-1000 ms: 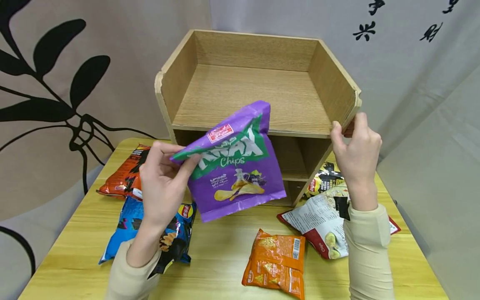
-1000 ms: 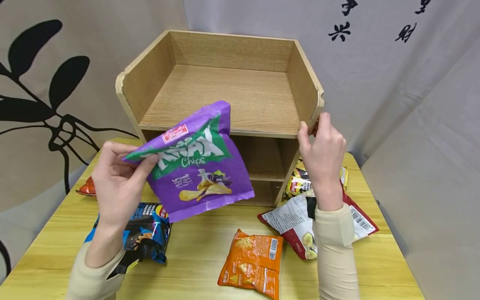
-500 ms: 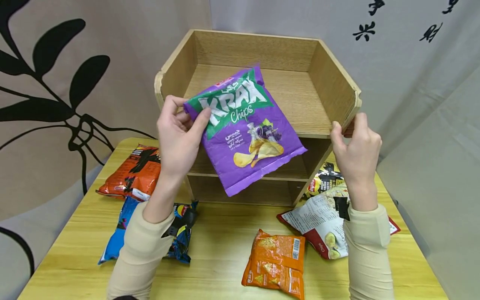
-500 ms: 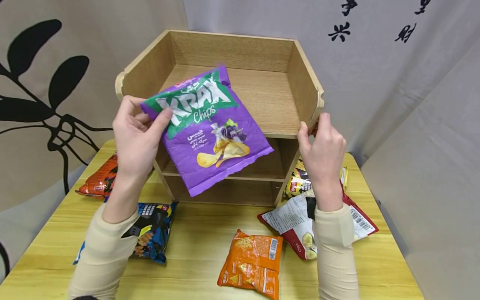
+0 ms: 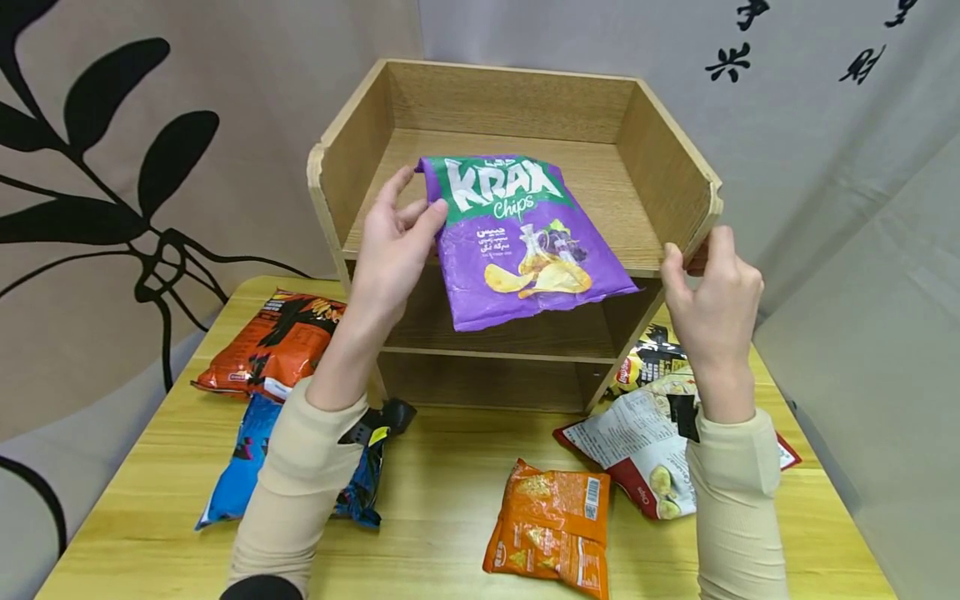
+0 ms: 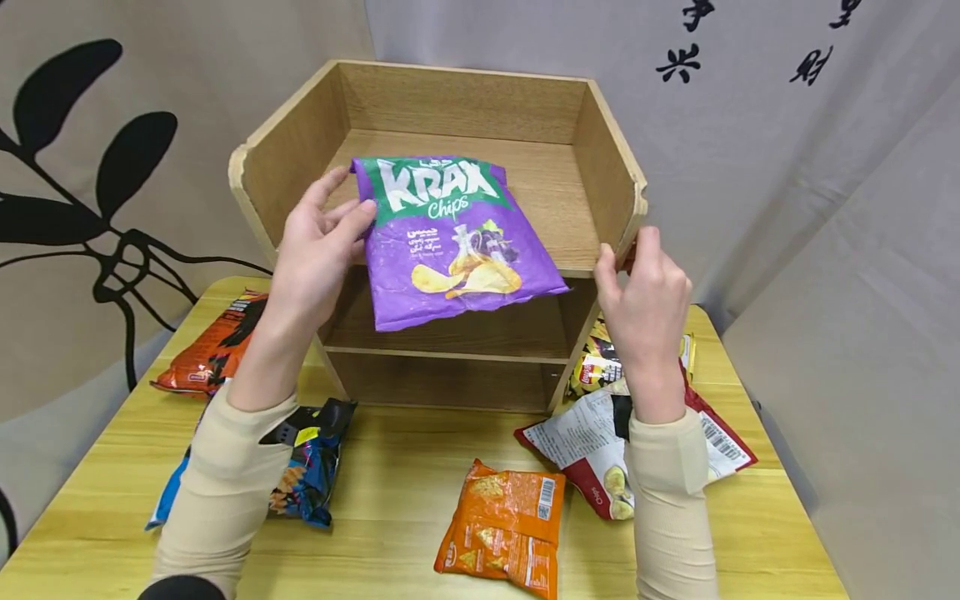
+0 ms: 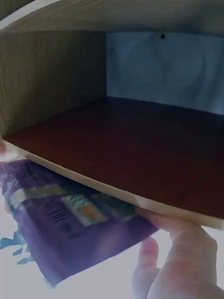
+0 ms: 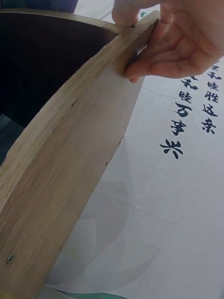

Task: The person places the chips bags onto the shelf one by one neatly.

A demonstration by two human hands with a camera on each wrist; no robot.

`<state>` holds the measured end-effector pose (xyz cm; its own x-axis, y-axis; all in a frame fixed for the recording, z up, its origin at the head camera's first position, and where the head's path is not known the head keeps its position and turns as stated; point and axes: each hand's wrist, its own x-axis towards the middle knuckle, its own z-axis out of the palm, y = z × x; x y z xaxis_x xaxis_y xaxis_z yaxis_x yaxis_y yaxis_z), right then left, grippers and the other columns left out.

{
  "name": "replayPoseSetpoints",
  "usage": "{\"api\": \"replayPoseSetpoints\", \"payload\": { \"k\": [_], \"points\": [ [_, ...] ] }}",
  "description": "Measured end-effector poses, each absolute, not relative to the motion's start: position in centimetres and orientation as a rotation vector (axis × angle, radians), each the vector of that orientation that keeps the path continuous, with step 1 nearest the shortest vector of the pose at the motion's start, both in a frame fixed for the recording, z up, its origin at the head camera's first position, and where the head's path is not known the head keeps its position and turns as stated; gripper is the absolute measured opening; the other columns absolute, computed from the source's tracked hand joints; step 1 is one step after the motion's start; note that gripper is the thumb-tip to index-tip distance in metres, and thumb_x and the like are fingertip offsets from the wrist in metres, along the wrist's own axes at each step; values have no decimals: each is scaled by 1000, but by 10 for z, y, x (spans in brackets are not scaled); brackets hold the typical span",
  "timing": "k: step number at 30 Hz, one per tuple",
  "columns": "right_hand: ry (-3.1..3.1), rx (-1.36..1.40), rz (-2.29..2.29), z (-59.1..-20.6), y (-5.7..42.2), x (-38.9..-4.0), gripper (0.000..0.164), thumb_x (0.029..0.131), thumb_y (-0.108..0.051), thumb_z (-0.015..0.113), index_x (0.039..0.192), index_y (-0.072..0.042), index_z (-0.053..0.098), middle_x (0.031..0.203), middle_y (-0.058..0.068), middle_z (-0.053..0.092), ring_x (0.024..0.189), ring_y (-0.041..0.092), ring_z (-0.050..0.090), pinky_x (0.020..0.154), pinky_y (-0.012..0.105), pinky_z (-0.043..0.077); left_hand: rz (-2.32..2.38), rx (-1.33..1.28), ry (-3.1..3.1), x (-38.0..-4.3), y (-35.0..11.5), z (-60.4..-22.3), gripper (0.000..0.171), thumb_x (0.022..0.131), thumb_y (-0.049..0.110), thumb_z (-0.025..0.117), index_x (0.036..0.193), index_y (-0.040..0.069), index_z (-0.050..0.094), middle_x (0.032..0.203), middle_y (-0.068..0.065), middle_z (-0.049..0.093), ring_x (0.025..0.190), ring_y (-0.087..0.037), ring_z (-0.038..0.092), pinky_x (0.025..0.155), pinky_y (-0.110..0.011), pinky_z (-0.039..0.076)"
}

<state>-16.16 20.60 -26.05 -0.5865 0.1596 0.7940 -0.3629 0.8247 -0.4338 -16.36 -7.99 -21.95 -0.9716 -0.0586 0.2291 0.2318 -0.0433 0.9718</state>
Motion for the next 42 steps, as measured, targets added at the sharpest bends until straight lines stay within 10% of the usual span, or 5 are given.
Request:
{"api": "replayPoseSetpoints", "payload": {
  "k": [17,42],
  "points": [
    [-2076,141,711,-260,206,-161,28,90,-16,56,92,12,56,78,30,66,69,44,63,64,50,47,-192,-692,-2312,-100,-49,-255,52,93,40,57,131,6,55,136,-17,55,131,-38,47,110,-53,35],
    [-2088,135,707,-261,206,-161,28,90,-16,57,93,11,55,78,30,66,71,43,63,68,53,44,27,-844,-2336,-153,-24,-254,53,92,41,58,135,11,50,136,-10,56,130,-31,50,110,-44,36]
  ]
}}
